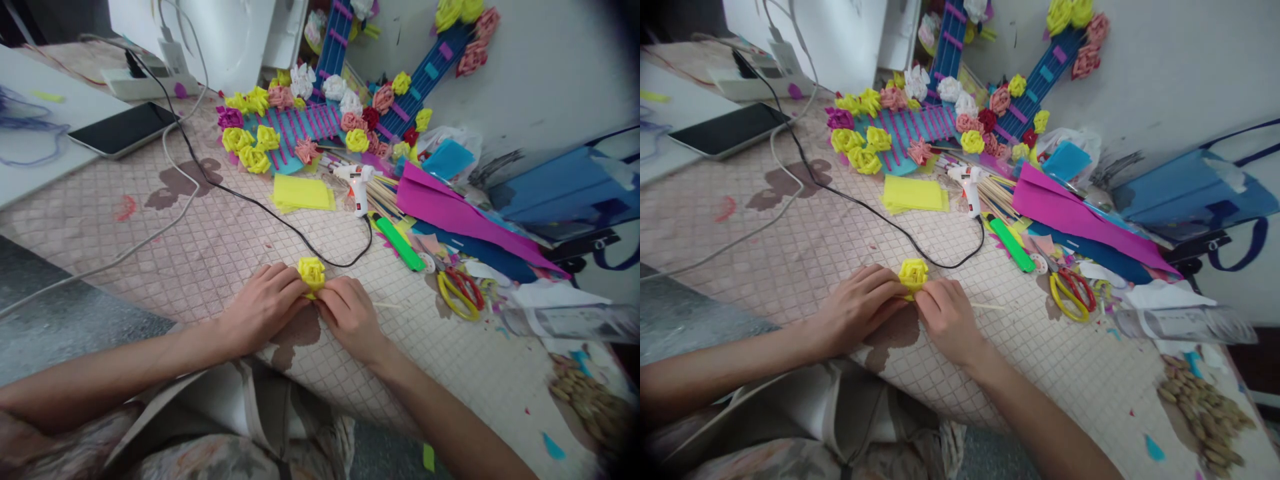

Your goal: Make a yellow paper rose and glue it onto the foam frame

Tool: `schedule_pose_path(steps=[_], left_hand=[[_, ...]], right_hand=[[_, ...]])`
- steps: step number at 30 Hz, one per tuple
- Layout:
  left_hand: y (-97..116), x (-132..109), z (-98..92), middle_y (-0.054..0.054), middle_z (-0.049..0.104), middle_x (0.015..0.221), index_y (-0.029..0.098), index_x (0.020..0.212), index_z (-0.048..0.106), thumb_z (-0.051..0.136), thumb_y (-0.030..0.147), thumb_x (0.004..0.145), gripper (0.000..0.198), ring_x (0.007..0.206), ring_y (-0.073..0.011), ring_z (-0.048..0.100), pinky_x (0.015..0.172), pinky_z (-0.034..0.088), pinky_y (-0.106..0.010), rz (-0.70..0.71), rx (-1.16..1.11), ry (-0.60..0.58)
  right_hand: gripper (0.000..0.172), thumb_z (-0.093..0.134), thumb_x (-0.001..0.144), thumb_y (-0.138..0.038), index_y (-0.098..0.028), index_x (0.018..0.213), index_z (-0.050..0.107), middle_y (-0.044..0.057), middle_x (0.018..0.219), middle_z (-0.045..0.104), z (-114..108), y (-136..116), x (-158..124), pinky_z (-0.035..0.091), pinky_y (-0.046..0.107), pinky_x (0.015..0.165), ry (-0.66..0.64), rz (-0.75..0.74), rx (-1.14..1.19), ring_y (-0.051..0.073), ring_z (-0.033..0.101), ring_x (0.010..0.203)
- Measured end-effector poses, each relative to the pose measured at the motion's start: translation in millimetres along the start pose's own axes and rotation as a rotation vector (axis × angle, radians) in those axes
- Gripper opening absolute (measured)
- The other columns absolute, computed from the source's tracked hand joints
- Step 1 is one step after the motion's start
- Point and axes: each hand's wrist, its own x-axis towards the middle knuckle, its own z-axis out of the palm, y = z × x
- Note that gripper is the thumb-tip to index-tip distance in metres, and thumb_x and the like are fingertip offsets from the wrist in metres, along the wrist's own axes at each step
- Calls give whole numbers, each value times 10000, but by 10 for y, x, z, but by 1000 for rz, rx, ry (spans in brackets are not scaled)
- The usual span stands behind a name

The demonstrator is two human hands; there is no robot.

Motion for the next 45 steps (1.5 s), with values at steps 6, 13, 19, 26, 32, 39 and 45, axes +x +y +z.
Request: schedule_pose_path(steps=[6,13,19,26,32,39,45], left_hand=[[3,10,5,-48,572,864,160,843,570,444,243,945,182,790,-181,466,695,409,-311,1,43,3],[4,22,4,-52,570,861,158,838,570,383,261,968,251,789,-180,465,699,403,-313,3,58,-4],[25,26,3,-57,568,879,157,874,565,412,260,955,202,827,-196,468,736,415,-334,-16,45,-6],[42,45,-17,-58,565,873,152,844,555,400,242,957,213,813,-202,454,721,401,-340,8,62,-10],[-1,16,-15,-59,564,882,151,870,570,409,244,957,206,830,-202,459,743,389,-344,2,64,-17],[-40,-13,-15,-57,571,905,159,909,582,397,236,963,207,842,-206,459,735,364,-355,15,39,-47],[-31,1,-27,-48,571,874,166,884,578,388,254,969,226,826,-203,460,748,357,-367,6,-7,-53]], right_hand=[[121,494,903,-148,-141,891,614,83,873,627,-4,-5,-5,457,346,717,-14,0,-6,198,544,816],[99,526,881,-131,-119,917,617,101,883,612,4,-7,-14,468,341,729,36,27,35,198,536,831],[134,489,896,-137,-137,901,623,93,881,613,6,3,-9,454,344,706,-2,13,-11,198,541,814],[153,487,902,-168,-149,1006,598,98,940,614,-45,17,-49,482,356,741,21,54,60,205,557,870],[122,549,878,-195,-163,992,579,86,935,604,-189,161,-206,468,381,773,-10,147,63,211,544,885],[97,533,873,-159,-182,945,594,67,886,602,-381,433,-643,474,370,763,-40,173,5,194,547,837],[160,503,883,-236,-192,1008,592,51,850,608,-511,762,-838,494,322,686,52,489,-151,178,586,755]])
